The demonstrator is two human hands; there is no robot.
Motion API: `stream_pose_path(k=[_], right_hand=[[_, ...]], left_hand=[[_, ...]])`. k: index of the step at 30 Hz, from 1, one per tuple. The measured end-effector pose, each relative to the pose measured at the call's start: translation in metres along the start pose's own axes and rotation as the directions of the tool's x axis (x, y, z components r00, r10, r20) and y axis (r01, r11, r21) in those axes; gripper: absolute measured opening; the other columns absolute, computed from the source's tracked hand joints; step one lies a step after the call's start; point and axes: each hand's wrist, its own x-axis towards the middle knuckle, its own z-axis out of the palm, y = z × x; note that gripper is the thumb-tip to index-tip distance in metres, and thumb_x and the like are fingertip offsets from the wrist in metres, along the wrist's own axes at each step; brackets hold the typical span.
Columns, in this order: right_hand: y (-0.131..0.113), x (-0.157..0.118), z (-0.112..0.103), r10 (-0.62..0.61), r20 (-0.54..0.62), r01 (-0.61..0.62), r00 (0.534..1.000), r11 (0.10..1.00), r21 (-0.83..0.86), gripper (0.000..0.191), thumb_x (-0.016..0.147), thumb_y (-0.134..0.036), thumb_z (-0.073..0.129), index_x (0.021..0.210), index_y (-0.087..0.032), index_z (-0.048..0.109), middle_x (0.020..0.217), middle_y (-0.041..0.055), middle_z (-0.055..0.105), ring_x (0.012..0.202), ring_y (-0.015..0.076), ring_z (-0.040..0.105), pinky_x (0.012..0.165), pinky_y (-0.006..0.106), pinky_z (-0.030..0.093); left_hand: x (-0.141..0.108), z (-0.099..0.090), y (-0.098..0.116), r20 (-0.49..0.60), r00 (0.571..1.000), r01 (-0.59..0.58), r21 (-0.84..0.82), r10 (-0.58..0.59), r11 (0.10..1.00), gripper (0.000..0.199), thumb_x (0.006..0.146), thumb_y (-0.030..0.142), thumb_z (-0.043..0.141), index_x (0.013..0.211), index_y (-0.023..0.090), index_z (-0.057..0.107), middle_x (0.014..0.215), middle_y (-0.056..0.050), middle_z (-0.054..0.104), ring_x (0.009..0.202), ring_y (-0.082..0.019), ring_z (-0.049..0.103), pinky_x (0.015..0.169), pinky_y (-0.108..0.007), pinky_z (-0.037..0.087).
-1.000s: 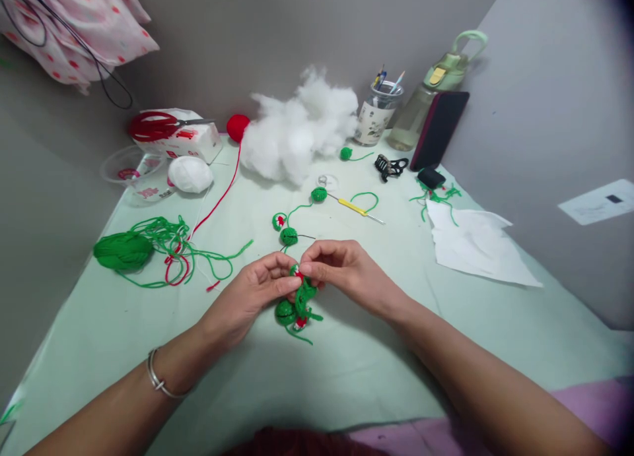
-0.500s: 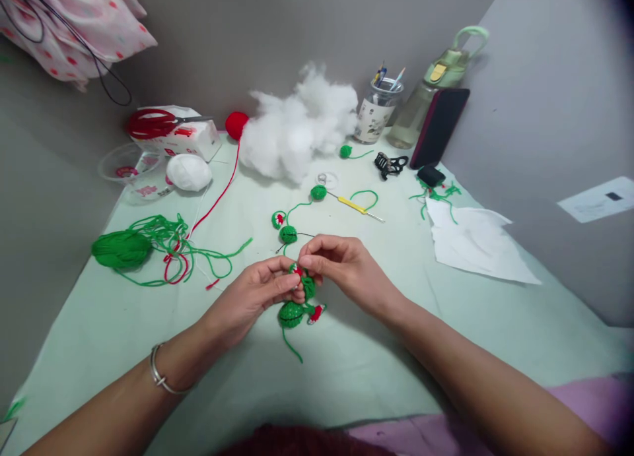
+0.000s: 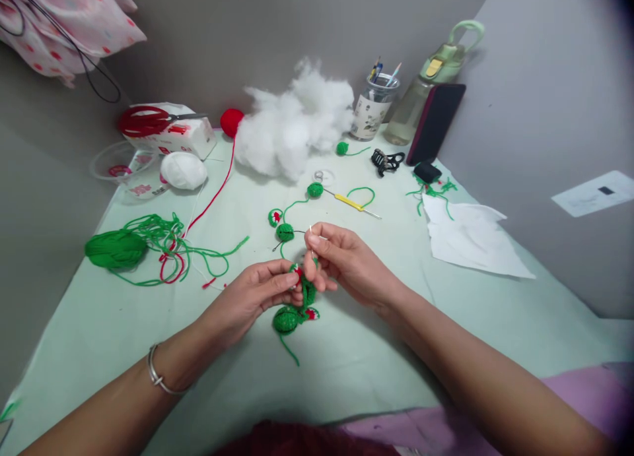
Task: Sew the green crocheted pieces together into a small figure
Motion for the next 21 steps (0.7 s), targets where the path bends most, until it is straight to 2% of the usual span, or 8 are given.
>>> stream_pose_path(k=[3,6,8,11,14,17,21], right_hand=[[0.0002,0.0001,-0.0002,0.004,-0.023,-0.004,1.000,1.000,0.009,0.027,0.093,-0.042,0.064,0.085,-0.019,0.053,0.057,-0.0046,0.064,0.043,0.0062,0.052,0.041,0.015,0.035],[0.0004,0.0005,-0.0016,0.004,-0.054,-0.003,0.999,1.000,0.012,0.027,0.090,-0.040,0.068,0.082,-0.017,0.058,0.071,-0.0013,0.068,0.048,0.0049,0.052,0.042,0.016,0.033],[0.0006,0.0007,-0.0022,-0.007,-0.081,0.006,0.997,1.000,-0.003,0.027,0.086,-0.039,0.073,0.079,-0.015,0.063,0.073,-0.0011,0.066,0.048,0.0030,0.046,0.043,0.016,0.030],[0.0009,0.0011,-0.0022,-0.018,-0.104,0.016,0.994,1.000,-0.015,0.027,0.083,-0.039,0.076,0.076,-0.014,0.068,0.060,-0.0044,0.056,0.048,0.0030,0.039,0.045,0.018,0.028],[0.0010,0.0010,-0.0017,-0.010,-0.100,0.009,0.995,1.000,-0.014,0.026,0.084,-0.039,0.074,0.077,-0.014,0.070,0.055,-0.0053,0.051,0.049,0.0046,0.040,0.047,0.019,0.029],[0.0015,0.0008,-0.0011,-0.029,-0.114,0.024,0.993,0.999,-0.042,0.025,0.083,-0.038,0.076,0.076,-0.014,0.072,0.059,-0.0045,0.053,0.051,0.0046,0.040,0.049,0.020,0.031],[0.0040,0.0004,-0.0006,-0.044,-0.097,0.039,0.994,0.998,-0.056,0.024,0.083,-0.038,0.076,0.078,-0.014,0.072,0.061,-0.0039,0.056,0.051,0.0046,0.042,0.050,0.020,0.033]], left_hand=[[0.0008,-0.0009,0.0001,-0.001,1.000,0.010,-0.001,-0.010,1.000,0.018,0.092,0.032,0.067,0.093,0.014,0.071,0.087,-0.003,0.063,0.083,-0.013,0.061,0.085,-0.027,0.053],[0.0014,-0.0014,-0.0006,-0.009,1.000,0.012,-0.014,-0.012,1.000,0.018,0.091,0.032,0.067,0.093,0.015,0.071,0.088,-0.003,0.062,0.082,-0.013,0.060,0.084,-0.027,0.053],[0.0018,-0.0015,-0.0008,-0.020,1.000,0.012,-0.030,-0.013,0.999,0.017,0.090,0.031,0.068,0.093,0.014,0.071,0.088,-0.003,0.063,0.080,-0.012,0.060,0.082,-0.026,0.053],[0.0017,-0.0017,-0.0005,-0.030,0.999,0.016,-0.046,-0.018,0.999,0.017,0.090,0.031,0.069,0.094,0.014,0.070,0.086,-0.003,0.062,0.078,-0.012,0.060,0.081,-0.026,0.053],[0.0003,-0.0018,0.0002,-0.032,0.999,0.005,-0.046,-0.006,0.999,0.017,0.091,0.030,0.067,0.100,0.016,0.069,0.085,-0.002,0.062,0.078,-0.012,0.060,0.080,-0.026,0.053],[-0.0009,-0.0017,0.0006,-0.050,0.999,-0.006,-0.039,0.004,0.999,0.021,0.094,0.029,0.063,0.113,0.021,0.065,0.082,0.000,0.061,0.077,-0.012,0.061,0.080,-0.027,0.052],[0.0000,-0.0021,0.0003,-0.038,0.999,-0.010,-0.031,0.009,0.999,0.016,0.094,0.029,0.062,0.106,0.019,0.066,0.081,0.000,0.061,0.076,-0.012,0.060,0.079,-0.027,0.052]])
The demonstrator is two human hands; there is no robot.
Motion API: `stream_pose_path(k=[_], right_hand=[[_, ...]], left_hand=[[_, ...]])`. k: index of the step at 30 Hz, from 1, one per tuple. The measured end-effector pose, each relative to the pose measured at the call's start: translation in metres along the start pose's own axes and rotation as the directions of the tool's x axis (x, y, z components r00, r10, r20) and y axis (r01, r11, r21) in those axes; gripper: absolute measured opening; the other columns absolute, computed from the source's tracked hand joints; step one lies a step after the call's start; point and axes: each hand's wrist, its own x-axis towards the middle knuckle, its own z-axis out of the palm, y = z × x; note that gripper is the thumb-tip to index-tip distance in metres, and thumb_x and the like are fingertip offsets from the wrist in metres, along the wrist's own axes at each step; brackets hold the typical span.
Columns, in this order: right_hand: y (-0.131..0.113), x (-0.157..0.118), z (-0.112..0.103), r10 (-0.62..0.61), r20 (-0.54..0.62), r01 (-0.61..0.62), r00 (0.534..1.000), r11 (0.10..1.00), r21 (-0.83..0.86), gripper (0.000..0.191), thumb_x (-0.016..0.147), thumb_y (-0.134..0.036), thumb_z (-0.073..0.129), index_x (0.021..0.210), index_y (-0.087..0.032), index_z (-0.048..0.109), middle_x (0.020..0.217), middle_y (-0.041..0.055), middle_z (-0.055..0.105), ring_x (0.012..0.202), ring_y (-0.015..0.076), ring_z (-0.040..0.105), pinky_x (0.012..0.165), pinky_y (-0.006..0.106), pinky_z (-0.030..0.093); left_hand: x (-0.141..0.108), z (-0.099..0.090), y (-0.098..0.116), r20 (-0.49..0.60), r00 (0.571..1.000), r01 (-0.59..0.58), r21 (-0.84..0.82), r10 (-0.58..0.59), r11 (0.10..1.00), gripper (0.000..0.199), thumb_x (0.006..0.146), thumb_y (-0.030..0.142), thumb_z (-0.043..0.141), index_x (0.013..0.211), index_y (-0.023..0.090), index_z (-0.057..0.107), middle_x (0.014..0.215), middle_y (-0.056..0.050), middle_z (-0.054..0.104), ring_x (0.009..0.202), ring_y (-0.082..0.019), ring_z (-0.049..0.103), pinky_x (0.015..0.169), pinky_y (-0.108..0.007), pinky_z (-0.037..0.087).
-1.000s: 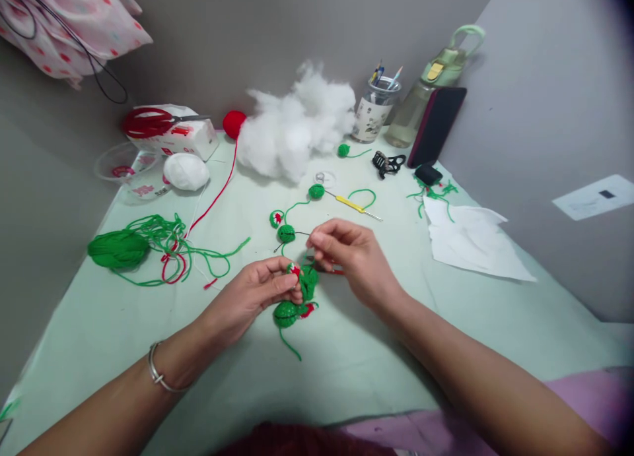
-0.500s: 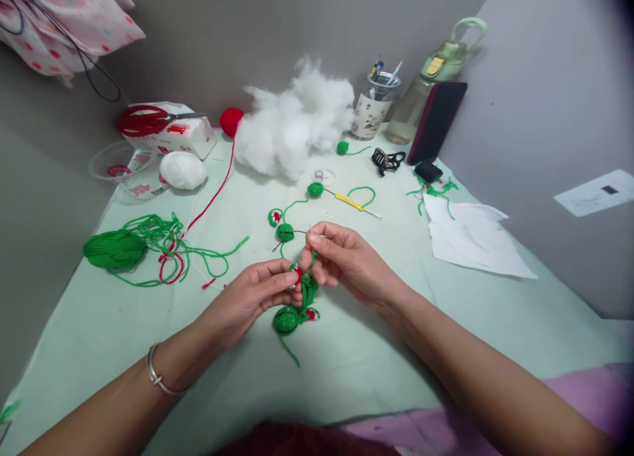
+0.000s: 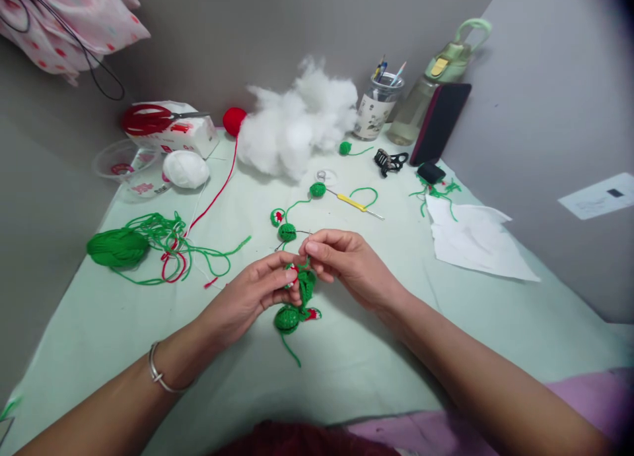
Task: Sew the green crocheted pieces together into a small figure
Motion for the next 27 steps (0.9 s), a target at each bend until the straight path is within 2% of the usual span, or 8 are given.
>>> stream_pose_path(k=[5,8,12,19,23,27], right_hand=[[0.000,-0.003,0.003,0.057,0.136,-0.069,0.989,0.994,0.088,0.026,0.091,-0.042,0.066,0.083,-0.017,0.062,0.068,-0.0015,0.067,0.047,0.0057,0.048,0.043,0.018,0.032],[-0.003,-0.005,0.005,0.079,0.168,-0.094,0.983,0.992,0.082,0.027,0.092,-0.044,0.064,0.084,-0.019,0.057,0.052,-0.0073,0.056,0.040,0.0061,0.046,0.042,0.018,0.030],[-0.009,-0.007,0.004,0.044,0.104,-0.051,0.994,0.997,0.066,0.028,0.091,-0.041,0.067,0.079,-0.017,0.057,0.046,-0.0122,0.034,0.040,0.0050,0.039,0.047,0.019,0.029],[-0.017,-0.009,0.003,-0.021,-0.031,0.024,0.999,0.994,0.106,0.027,0.089,-0.037,0.068,0.075,-0.018,0.055,0.052,-0.0114,0.021,0.046,0.0052,0.019,0.047,0.021,0.019],[-0.020,-0.009,0.000,-0.048,-0.008,0.048,0.999,0.997,0.065,0.025,0.091,-0.038,0.066,0.080,-0.018,0.056,0.054,-0.0104,0.024,0.049,0.0063,0.020,0.049,0.022,0.022],[-0.023,-0.013,-0.004,-0.100,0.016,0.101,0.995,0.990,-0.099,0.020,0.094,-0.039,0.063,0.095,-0.019,0.060,0.061,-0.0060,0.044,0.054,0.0084,0.036,0.052,0.023,0.030]], left_hand=[[0.001,0.000,0.001,0.032,0.999,-0.012,0.009,0.012,1.000,0.015,0.093,0.031,0.063,0.095,0.017,0.065,0.089,-0.003,0.065,0.078,-0.013,0.060,0.079,-0.026,0.051],[0.001,0.001,0.002,0.040,0.999,0.005,0.048,-0.007,0.999,0.018,0.091,0.033,0.066,0.095,0.015,0.065,0.083,-0.003,0.065,0.078,-0.014,0.061,0.080,-0.028,0.050],[0.000,0.002,0.003,0.025,0.999,0.022,0.107,-0.025,0.994,0.022,0.086,0.035,0.072,0.091,0.015,0.066,0.077,-0.002,0.065,0.075,-0.015,0.061,0.077,-0.028,0.048],[-0.003,-0.001,0.002,0.060,0.998,-0.009,0.161,-0.001,0.987,0.019,0.086,0.035,0.073,0.089,0.017,0.068,0.075,-0.001,0.067,0.071,-0.013,0.059,0.071,-0.026,0.045],[-0.003,-0.001,0.003,0.002,1.000,-0.013,0.170,0.013,0.985,0.018,0.088,0.035,0.071,0.088,0.017,0.070,0.078,-0.001,0.066,0.075,-0.013,0.058,0.075,-0.026,0.046],[-0.002,0.000,0.005,-0.071,0.997,-0.035,0.114,0.043,0.993,0.018,0.087,0.034,0.072,0.091,0.016,0.071,0.082,-0.002,0.066,0.079,-0.015,0.059,0.081,-0.029,0.049]])
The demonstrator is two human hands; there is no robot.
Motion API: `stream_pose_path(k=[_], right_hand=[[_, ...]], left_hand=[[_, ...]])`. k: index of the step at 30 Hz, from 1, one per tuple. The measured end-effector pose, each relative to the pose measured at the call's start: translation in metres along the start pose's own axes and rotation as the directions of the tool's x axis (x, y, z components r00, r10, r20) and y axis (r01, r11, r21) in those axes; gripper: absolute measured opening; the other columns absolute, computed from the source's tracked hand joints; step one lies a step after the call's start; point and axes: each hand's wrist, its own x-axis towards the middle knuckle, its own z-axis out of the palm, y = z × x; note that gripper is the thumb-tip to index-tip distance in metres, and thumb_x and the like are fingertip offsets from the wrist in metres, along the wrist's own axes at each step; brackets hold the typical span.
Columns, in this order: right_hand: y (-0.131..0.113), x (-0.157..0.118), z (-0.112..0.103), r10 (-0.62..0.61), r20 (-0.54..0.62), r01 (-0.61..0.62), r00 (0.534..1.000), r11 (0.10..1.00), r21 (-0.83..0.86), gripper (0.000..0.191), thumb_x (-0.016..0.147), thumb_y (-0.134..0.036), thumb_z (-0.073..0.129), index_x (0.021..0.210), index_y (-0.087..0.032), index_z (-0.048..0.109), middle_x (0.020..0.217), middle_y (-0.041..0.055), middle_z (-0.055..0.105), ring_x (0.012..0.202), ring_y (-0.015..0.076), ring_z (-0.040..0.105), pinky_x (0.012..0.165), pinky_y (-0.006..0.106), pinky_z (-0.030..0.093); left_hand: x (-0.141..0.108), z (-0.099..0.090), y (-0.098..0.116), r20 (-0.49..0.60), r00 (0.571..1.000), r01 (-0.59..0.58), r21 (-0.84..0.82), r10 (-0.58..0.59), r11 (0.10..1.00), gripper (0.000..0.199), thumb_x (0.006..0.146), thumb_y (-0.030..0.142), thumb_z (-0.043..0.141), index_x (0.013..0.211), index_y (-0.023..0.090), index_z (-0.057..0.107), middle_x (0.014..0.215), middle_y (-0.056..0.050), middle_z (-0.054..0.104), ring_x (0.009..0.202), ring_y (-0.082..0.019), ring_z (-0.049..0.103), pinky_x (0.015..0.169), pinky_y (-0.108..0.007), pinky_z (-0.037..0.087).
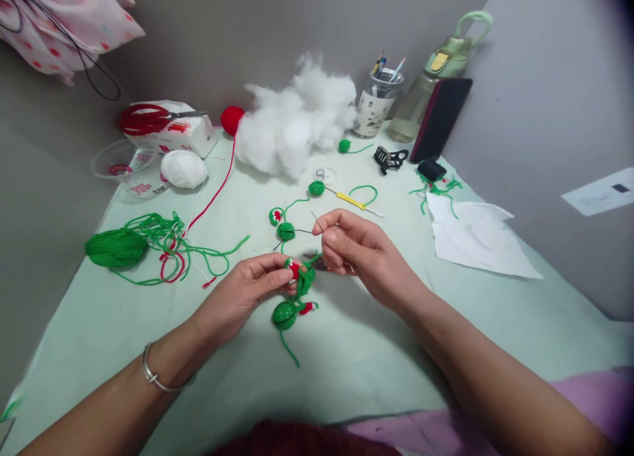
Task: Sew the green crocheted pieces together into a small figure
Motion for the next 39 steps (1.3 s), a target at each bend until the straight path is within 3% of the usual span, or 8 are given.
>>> stream_pose_path(k=[4,8,11,13,23,27,34,39], right_hand=[[0.002,-0.002,0.000,-0.120,-0.061,0.095,0.991,0.943,-0.318,0.017,0.094,-0.034,0.063,0.088,-0.018,0.066,0.077,0.0012,0.059,0.065,0.0120,0.051,0.060,0.026,0.042],[0.010,-0.002,0.001,-0.351,0.033,0.282,0.936,0.688,-0.668,0.012,0.094,-0.018,0.060,0.089,-0.020,0.071,0.084,0.0033,0.059,0.076,0.0142,0.055,0.066,0.027,0.044],[0.015,-0.002,0.000,-0.420,0.146,0.375,0.896,0.535,-0.757,0.015,0.096,-0.014,0.057,0.094,-0.020,0.070,0.081,0.0031,0.058,0.077,0.0152,0.055,0.067,0.028,0.044],[0.017,-0.003,0.000,-0.447,0.184,0.410,0.875,0.484,-0.773,0.015,0.096,-0.014,0.056,0.096,-0.020,0.069,0.082,0.0037,0.058,0.078,0.0156,0.055,0.067,0.028,0.044],[0.012,-0.005,0.002,-0.428,0.211,0.413,0.879,0.460,-0.786,0.015,0.096,-0.012,0.053,0.091,-0.019,0.066,0.081,0.0037,0.057,0.077,0.0160,0.054,0.067,0.028,0.043],[0.012,-0.006,0.003,-0.401,0.237,0.408,0.885,0.421,-0.810,0.017,0.096,-0.011,0.052,0.090,-0.018,0.066,0.079,0.0036,0.055,0.075,0.0160,0.052,0.066,0.028,0.042],[0.010,-0.007,0.003,-0.383,0.207,0.386,0.900,0.481,-0.787,0.017,0.096,-0.012,0.053,0.089,-0.018,0.067,0.079,0.0035,0.055,0.077,0.0160,0.052,0.065,0.027,0.041],[0.008,-0.007,0.004,-0.371,0.221,0.388,0.902,0.471,-0.792,0.017,0.095,-0.011,0.052,0.089,-0.017,0.067,0.078,0.0030,0.054,0.076,0.0154,0.052,0.065,0.027,0.041]], left_hand=[[0.002,-0.002,0.001,-0.080,0.996,-0.040,-0.094,0.033,0.995,0.016,0.085,0.031,0.075,0.093,0.018,0.071,0.083,0.000,0.065,0.077,-0.013,0.060,0.080,-0.027,0.051],[0.001,-0.004,0.003,-0.101,0.994,-0.059,-0.143,0.045,0.988,0.014,0.084,0.030,0.076,0.089,0.017,0.072,0.084,0.000,0.066,0.076,-0.012,0.061,0.081,-0.026,0.052],[0.001,-0.006,0.004,-0.118,0.992,-0.069,-0.161,0.050,0.985,0.014,0.083,0.029,0.077,0.089,0.016,0.073,0.085,-0.001,0.068,0.076,-0.012,0.062,0.081,-0.026,0.054],[0.002,-0.007,0.003,-0.128,0.990,-0.076,-0.173,0.054,0.982,0.014,0.083,0.028,0.077,0.088,0.016,0.073,0.083,-0.001,0.068,0.075,-0.012,0.062,0.079,-0.026,0.054],[0.002,-0.010,0.005,-0.133,0.990,-0.076,-0.176,0.053,0.981,0.015,0.084,0.030,0.077,0.088,0.016,0.073,0.081,0.000,0.069,0.074,-0.011,0.064,0.079,-0.024,0.055],[0.001,-0.009,0.004,-0.203,0.977,-0.087,-0.089,0.068,0.992,0.019,0.080,0.031,0.080,0.088,0.017,0.072,0.078,0.000,0.071,0.073,-0.014,0.066,0.079,-0.028,0.055],[0.001,-0.007,0.006,-0.223,0.971,-0.102,-0.089,0.080,0.991,0.019,0.079,0.031,0.081,0.088,0.016,0.072,0.075,0.001,0.070,0.072,-0.014,0.067,0.079,-0.029,0.056],[0.000,-0.008,0.008,-0.208,0.976,-0.094,-0.110,0.070,0.989,0.018,0.079,0.030,0.081,0.088,0.017,0.072,0.076,0.001,0.070,0.071,-0.012,0.067,0.078,-0.027,0.057]])
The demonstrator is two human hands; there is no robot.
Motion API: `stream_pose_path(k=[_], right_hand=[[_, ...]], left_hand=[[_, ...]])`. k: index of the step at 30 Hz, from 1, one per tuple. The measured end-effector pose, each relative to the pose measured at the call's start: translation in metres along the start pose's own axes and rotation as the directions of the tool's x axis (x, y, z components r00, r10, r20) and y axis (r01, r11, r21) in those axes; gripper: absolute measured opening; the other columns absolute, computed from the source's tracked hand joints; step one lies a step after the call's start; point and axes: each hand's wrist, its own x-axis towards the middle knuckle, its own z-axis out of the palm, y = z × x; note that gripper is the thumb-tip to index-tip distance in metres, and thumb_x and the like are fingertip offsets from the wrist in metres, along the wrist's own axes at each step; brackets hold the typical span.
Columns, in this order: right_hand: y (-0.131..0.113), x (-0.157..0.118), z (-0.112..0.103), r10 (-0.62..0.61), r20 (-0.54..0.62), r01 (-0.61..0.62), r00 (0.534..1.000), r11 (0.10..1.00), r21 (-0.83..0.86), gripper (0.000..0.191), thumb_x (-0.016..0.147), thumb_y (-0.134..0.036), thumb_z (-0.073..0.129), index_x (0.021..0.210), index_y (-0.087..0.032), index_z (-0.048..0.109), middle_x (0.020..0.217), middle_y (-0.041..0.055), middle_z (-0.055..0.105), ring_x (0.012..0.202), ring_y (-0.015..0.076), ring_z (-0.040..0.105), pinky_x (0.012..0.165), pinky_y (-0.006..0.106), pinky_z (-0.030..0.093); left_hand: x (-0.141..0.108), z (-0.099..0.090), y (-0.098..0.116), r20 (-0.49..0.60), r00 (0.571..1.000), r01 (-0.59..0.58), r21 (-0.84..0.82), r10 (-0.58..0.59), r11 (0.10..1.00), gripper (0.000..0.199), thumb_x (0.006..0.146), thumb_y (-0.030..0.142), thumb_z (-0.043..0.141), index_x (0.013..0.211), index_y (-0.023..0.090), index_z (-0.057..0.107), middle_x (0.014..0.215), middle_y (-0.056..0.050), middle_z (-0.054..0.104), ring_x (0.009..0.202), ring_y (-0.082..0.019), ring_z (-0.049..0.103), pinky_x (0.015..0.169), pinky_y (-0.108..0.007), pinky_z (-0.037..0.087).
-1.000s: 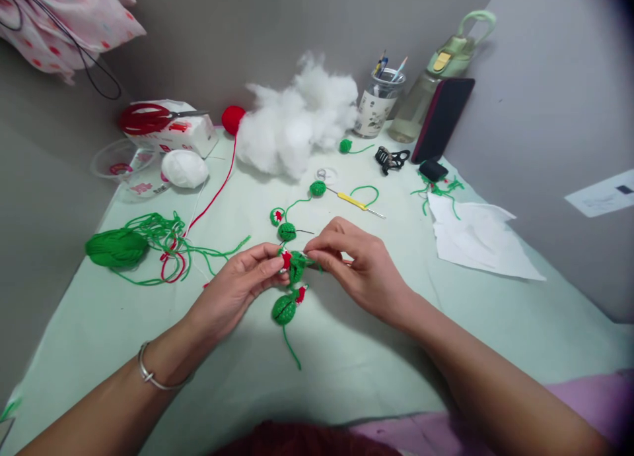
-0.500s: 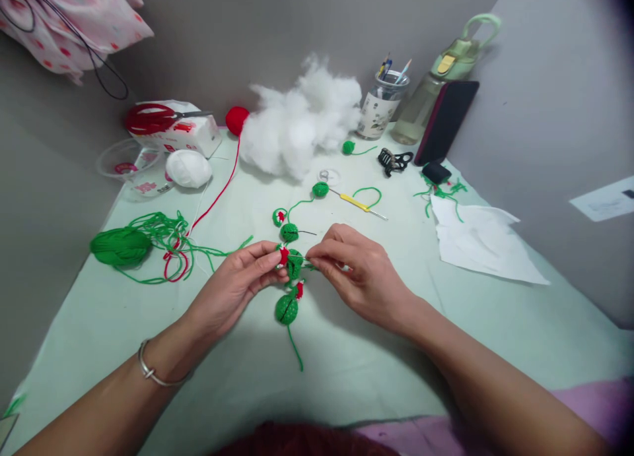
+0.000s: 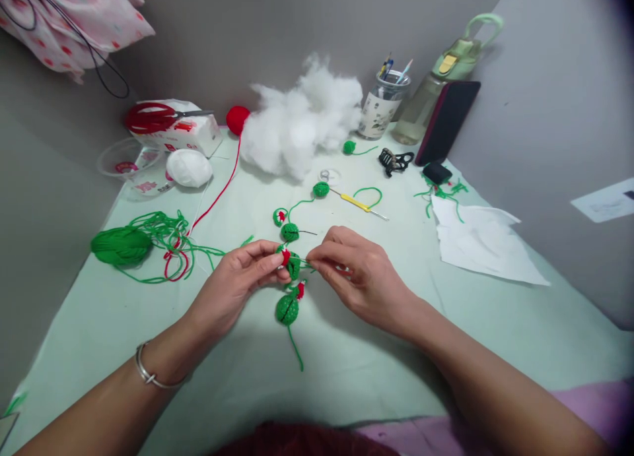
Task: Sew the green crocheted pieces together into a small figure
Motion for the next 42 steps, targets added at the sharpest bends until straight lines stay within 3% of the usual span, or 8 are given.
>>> stream_pose_path(k=[10,15,19,27,33,38,40,42], right_hand=[[-0.002,-0.001,0.002,0.022,0.040,-0.021,0.999,1.000,-0.017,0.017,0.094,-0.009,0.053,0.089,-0.016,0.068,0.077,0.0026,0.052,0.075,0.0153,0.051,0.065,0.028,0.039],[-0.001,0.001,0.004,0.164,0.101,-0.178,0.981,0.972,0.150,0.016,0.093,-0.009,0.057,0.088,-0.017,0.071,0.078,0.0010,0.055,0.074,0.0131,0.052,0.065,0.026,0.039],[0.007,0.003,0.004,0.261,0.140,-0.295,0.955,0.887,0.357,0.014,0.092,-0.012,0.061,0.088,-0.018,0.073,0.081,0.0003,0.059,0.073,0.0119,0.053,0.066,0.026,0.040],[0.011,0.009,0.007,0.299,0.257,-0.394,0.919,0.691,0.606,0.008,0.086,-0.021,0.071,0.081,-0.017,0.075,0.080,0.0015,0.065,0.074,0.0133,0.060,0.072,0.029,0.048],[0.009,0.009,0.016,0.446,0.307,-0.531,0.841,0.570,0.627,0.019,0.078,-0.031,0.079,0.078,-0.015,0.068,0.068,-0.0014,0.062,0.060,0.0099,0.054,0.058,0.024,0.044],[0.005,0.007,0.017,0.439,0.370,-0.557,0.819,0.452,0.697,0.020,0.080,-0.026,0.076,0.093,-0.016,0.063,0.073,-0.0011,0.065,0.063,0.0120,0.063,0.065,0.027,0.052],[0.002,0.006,0.013,0.390,0.389,-0.543,0.835,0.464,0.700,0.021,0.086,-0.027,0.070,0.103,-0.017,0.063,0.079,0.0008,0.068,0.071,0.0152,0.068,0.072,0.031,0.055],[0.000,0.006,0.008,0.377,0.338,-0.504,0.862,0.579,0.641,0.019,0.092,-0.027,0.063,0.108,-0.017,0.066,0.084,0.0028,0.069,0.079,0.0165,0.068,0.077,0.032,0.054]], left_hand=[[0.001,-0.003,-0.005,-0.002,1.000,-0.005,0.117,0.005,0.993,0.020,0.081,0.034,0.079,0.091,0.018,0.071,0.077,0.001,0.072,0.074,-0.012,0.068,0.080,-0.025,0.054],[-0.001,-0.004,-0.008,0.012,1.000,-0.024,0.169,0.022,0.985,0.024,0.081,0.035,0.080,0.097,0.020,0.071,0.078,0.001,0.074,0.077,-0.014,0.070,0.081,-0.025,0.054],[-0.001,-0.002,-0.008,0.010,0.999,-0.050,0.103,0.049,0.993,0.023,0.078,0.032,0.082,0.095,0.021,0.072,0.082,0.001,0.074,0.078,-0.013,0.070,0.081,-0.025,0.054],[-0.003,0.003,-0.004,0.078,0.993,-0.099,0.141,0.089,0.985,0.017,0.079,0.029,0.080,0.092,0.019,0.075,0.078,0.000,0.073,0.075,-0.013,0.067,0.076,-0.024,0.054],[-0.003,0.005,-0.009,0.071,0.989,-0.142,0.172,0.132,0.975,0.013,0.080,0.026,0.078,0.090,0.019,0.075,0.081,0.000,0.071,0.076,-0.012,0.066,0.074,-0.024,0.053],[-0.002,0.005,-0.010,0.097,0.983,-0.178,0.255,0.157,0.950,0.011,0.083,0.028,0.074,0.089,0.018,0.075,0.089,-0.002,0.068,0.083,-0.015,0.066,0.080,-0.028,0.051],[-0.001,0.004,-0.010,0.113,0.986,-0.146,0.257,0.120,0.955,0.013,0.085,0.030,0.073,0.089,0.018,0.074,0.086,-0.002,0.068,0.083,-0.016,0.065,0.082,-0.030,0.050],[0.001,0.003,-0.011,0.116,0.989,-0.115,0.261,0.087,0.958,0.013,0.086,0.031,0.072,0.091,0.019,0.072,0.087,-0.002,0.068,0.084,-0.016,0.063,0.084,-0.031,0.049]])
